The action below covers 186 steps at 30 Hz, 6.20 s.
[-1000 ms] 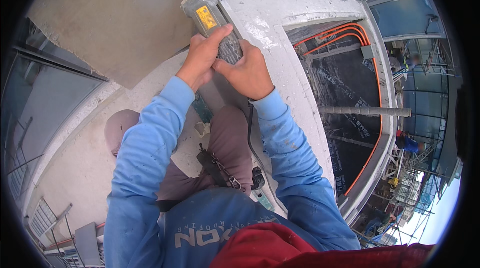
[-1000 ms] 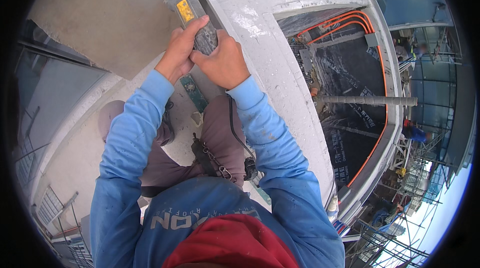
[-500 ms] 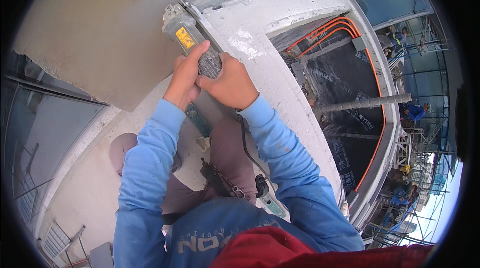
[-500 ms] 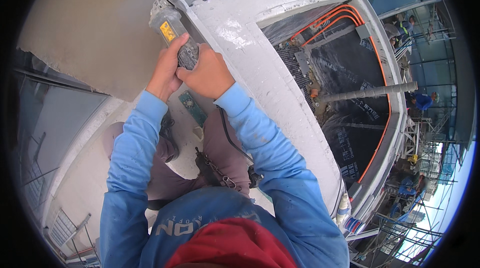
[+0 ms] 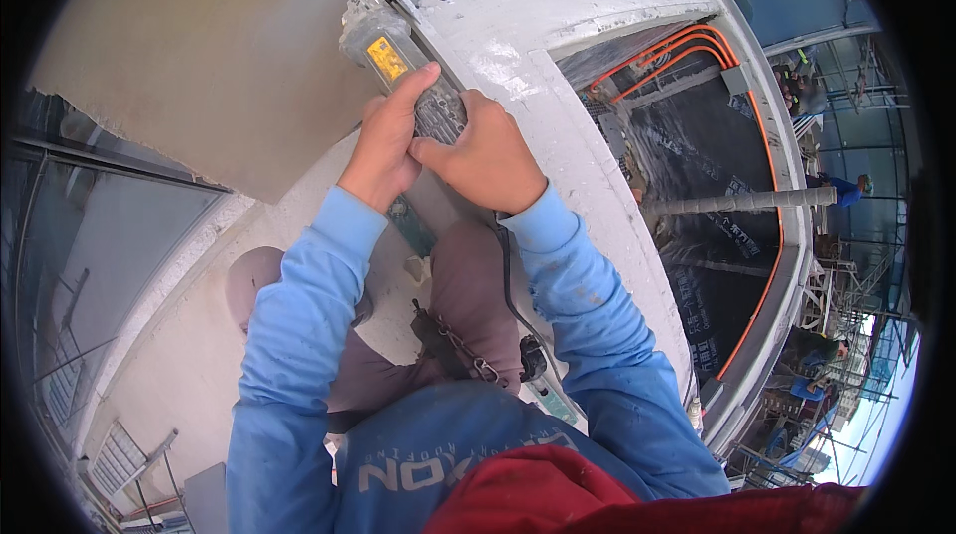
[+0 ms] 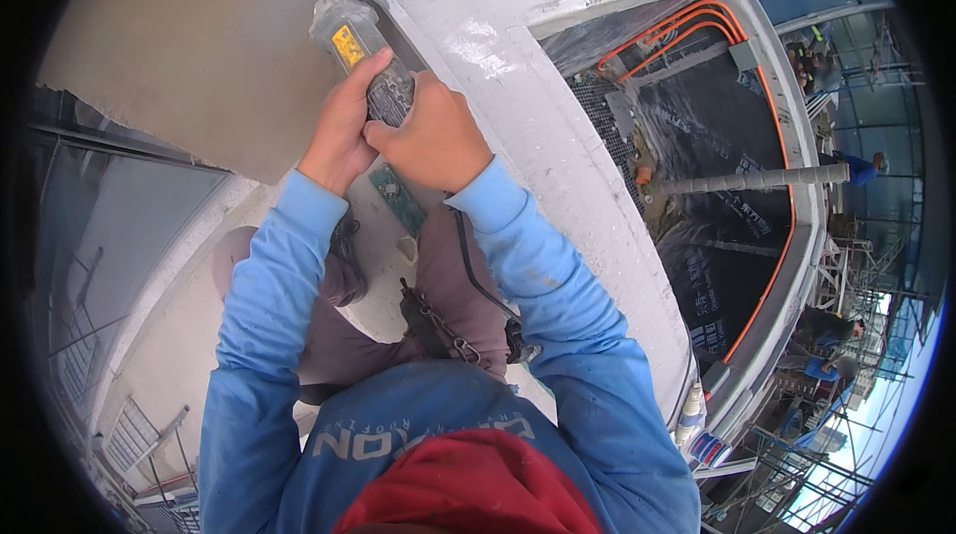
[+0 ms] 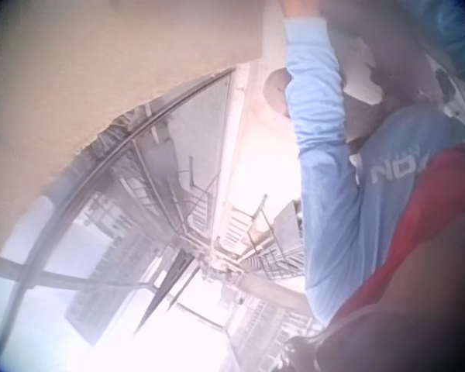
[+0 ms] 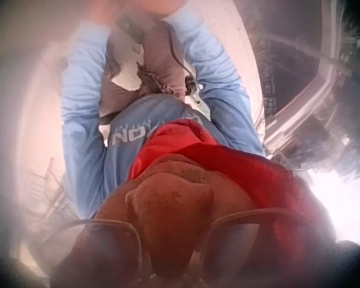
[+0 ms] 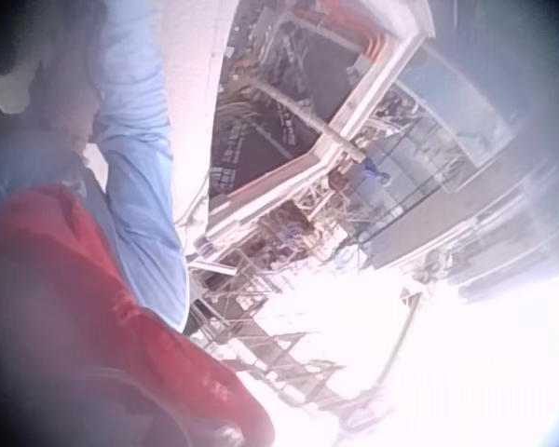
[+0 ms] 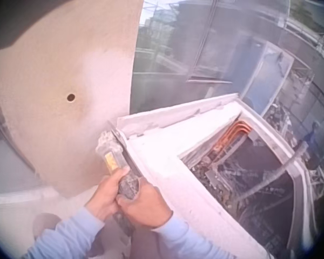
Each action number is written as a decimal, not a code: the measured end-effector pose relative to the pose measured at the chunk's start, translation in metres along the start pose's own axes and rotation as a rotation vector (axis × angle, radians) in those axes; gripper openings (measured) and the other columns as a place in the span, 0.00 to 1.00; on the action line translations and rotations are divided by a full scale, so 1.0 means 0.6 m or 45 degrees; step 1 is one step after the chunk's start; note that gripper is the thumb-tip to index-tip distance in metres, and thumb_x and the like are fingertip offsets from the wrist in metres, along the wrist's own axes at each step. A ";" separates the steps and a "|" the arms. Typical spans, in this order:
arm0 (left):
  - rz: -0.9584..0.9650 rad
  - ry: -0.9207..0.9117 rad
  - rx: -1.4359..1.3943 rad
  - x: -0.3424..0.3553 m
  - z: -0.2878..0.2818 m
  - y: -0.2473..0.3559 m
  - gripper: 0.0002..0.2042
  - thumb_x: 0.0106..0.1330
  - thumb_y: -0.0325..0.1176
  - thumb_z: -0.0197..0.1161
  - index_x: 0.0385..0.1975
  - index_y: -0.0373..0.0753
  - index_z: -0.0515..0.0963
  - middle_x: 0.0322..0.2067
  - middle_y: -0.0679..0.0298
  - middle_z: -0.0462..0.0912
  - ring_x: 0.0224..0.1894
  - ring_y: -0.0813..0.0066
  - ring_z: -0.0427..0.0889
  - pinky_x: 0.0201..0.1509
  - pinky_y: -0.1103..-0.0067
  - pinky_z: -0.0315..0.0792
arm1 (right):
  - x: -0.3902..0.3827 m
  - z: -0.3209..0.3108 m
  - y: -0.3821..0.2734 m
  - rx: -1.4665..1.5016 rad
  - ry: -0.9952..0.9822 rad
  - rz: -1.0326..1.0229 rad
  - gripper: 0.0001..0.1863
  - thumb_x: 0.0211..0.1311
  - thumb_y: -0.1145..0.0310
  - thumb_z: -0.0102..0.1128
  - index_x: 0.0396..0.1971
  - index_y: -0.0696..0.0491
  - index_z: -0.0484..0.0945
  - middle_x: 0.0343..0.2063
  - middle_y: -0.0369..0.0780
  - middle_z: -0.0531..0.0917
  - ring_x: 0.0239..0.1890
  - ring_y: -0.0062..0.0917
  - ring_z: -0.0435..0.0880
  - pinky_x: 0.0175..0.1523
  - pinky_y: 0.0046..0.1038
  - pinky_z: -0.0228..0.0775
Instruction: The person uses an angle grinder to smooth a concrete ledge on a rooftop. They briefly remove safety glasses and touch their face before resuming grinding along the curved edge.
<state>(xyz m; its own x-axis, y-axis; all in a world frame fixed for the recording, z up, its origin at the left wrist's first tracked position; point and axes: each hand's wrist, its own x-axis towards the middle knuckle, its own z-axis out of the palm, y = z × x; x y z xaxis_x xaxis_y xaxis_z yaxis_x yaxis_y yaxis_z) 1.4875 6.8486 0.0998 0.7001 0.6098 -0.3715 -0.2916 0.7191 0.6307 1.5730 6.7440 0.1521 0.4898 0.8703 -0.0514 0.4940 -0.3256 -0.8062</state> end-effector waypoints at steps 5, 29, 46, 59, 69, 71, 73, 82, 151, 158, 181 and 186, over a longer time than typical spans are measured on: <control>0.017 0.016 -0.021 -0.005 0.004 -0.003 0.15 0.69 0.41 0.67 0.44 0.35 0.77 0.34 0.63 0.84 0.34 0.74 0.86 0.39 0.75 0.81 | -0.001 0.003 0.008 0.015 0.000 -0.056 0.24 0.47 0.61 0.74 0.31 0.69 0.76 0.25 0.52 0.84 0.28 0.33 0.85 0.35 0.34 0.76; 0.069 0.073 0.062 0.014 -0.009 -0.002 0.18 0.66 0.40 0.70 0.44 0.32 0.77 0.35 0.61 0.83 0.34 0.73 0.85 0.38 0.74 0.80 | 0.022 0.023 0.034 0.048 -0.009 -0.075 0.24 0.48 0.60 0.73 0.28 0.69 0.76 0.21 0.49 0.83 0.25 0.29 0.83 0.31 0.33 0.75; -0.018 0.057 0.112 0.027 -0.018 0.005 0.15 0.69 0.42 0.66 0.44 0.38 0.76 0.33 0.64 0.84 0.32 0.74 0.86 0.36 0.76 0.82 | 0.021 0.028 0.025 0.046 -0.016 0.048 0.26 0.48 0.61 0.72 0.38 0.68 0.77 0.31 0.56 0.85 0.37 0.46 0.88 0.42 0.39 0.78; -0.070 0.006 0.105 0.017 -0.033 -0.020 0.16 0.69 0.46 0.65 0.45 0.39 0.77 0.35 0.63 0.85 0.35 0.72 0.87 0.39 0.75 0.83 | -0.010 0.015 0.031 0.048 0.000 -0.043 0.40 0.46 0.62 0.68 0.54 0.79 0.69 0.28 0.61 0.83 0.35 0.53 0.87 0.42 0.42 0.79; -0.071 0.035 0.140 0.025 -0.033 -0.014 0.18 0.69 0.49 0.64 0.46 0.40 0.76 0.37 0.62 0.86 0.37 0.70 0.87 0.43 0.72 0.83 | 0.001 0.020 0.035 0.061 0.010 -0.043 0.28 0.45 0.62 0.67 0.41 0.69 0.74 0.30 0.60 0.84 0.37 0.56 0.85 0.44 0.47 0.78; -0.084 0.023 0.130 0.030 -0.038 -0.013 0.18 0.69 0.49 0.64 0.46 0.40 0.76 0.37 0.62 0.86 0.37 0.70 0.87 0.43 0.72 0.83 | 0.005 0.023 0.037 0.060 0.008 -0.036 0.25 0.45 0.62 0.67 0.38 0.67 0.74 0.30 0.59 0.84 0.37 0.57 0.85 0.44 0.47 0.78; -0.086 0.019 0.122 0.031 -0.037 -0.012 0.19 0.69 0.49 0.63 0.47 0.40 0.76 0.37 0.62 0.86 0.37 0.69 0.87 0.43 0.71 0.83 | 0.006 0.024 0.033 0.045 0.009 -0.018 0.24 0.46 0.62 0.66 0.37 0.66 0.74 0.30 0.59 0.84 0.38 0.57 0.84 0.45 0.48 0.78; -0.024 0.009 0.089 0.040 -0.042 -0.013 0.18 0.70 0.49 0.63 0.47 0.41 0.76 0.36 0.62 0.85 0.37 0.70 0.87 0.42 0.72 0.83 | 0.011 0.031 0.032 -0.003 0.062 -0.067 0.24 0.47 0.62 0.67 0.38 0.66 0.73 0.31 0.61 0.83 0.39 0.59 0.84 0.47 0.51 0.77; 0.056 0.060 0.037 -0.015 -0.006 -0.017 0.20 0.67 0.39 0.70 0.46 0.28 0.76 0.37 0.58 0.83 0.34 0.72 0.86 0.37 0.73 0.82 | -0.015 0.018 0.018 0.094 -0.054 0.022 0.19 0.48 0.63 0.72 0.27 0.64 0.75 0.19 0.48 0.82 0.23 0.30 0.85 0.30 0.32 0.75; 0.065 0.046 0.021 -0.013 -0.006 -0.022 0.20 0.67 0.40 0.70 0.46 0.28 0.76 0.36 0.58 0.83 0.35 0.72 0.86 0.37 0.74 0.82 | -0.017 0.016 0.020 0.049 -0.064 0.014 0.20 0.50 0.63 0.73 0.28 0.66 0.77 0.18 0.41 0.80 0.22 0.22 0.79 0.27 0.28 0.69; 0.123 0.100 0.036 0.021 -0.015 -0.013 0.21 0.64 0.37 0.72 0.45 0.24 0.76 0.37 0.55 0.83 0.33 0.69 0.86 0.33 0.72 0.81 | 0.027 0.030 0.045 0.034 -0.056 -0.020 0.21 0.47 0.61 0.71 0.28 0.66 0.76 0.21 0.50 0.83 0.27 0.34 0.87 0.33 0.34 0.76; 0.124 0.098 0.042 0.027 -0.019 -0.013 0.21 0.64 0.37 0.72 0.45 0.24 0.76 0.37 0.55 0.83 0.34 0.69 0.86 0.34 0.72 0.81 | 0.030 0.029 0.042 0.036 -0.080 0.005 0.21 0.47 0.61 0.71 0.29 0.66 0.76 0.22 0.50 0.83 0.27 0.35 0.86 0.34 0.35 0.76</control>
<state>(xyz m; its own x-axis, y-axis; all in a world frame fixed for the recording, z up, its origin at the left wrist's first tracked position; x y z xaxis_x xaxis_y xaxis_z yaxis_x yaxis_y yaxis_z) 1.4940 6.8565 0.0810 0.6168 0.7011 -0.3579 -0.3331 0.6445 0.6882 1.5818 6.7577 0.1204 0.4452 0.8908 -0.0912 0.4713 -0.3197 -0.8220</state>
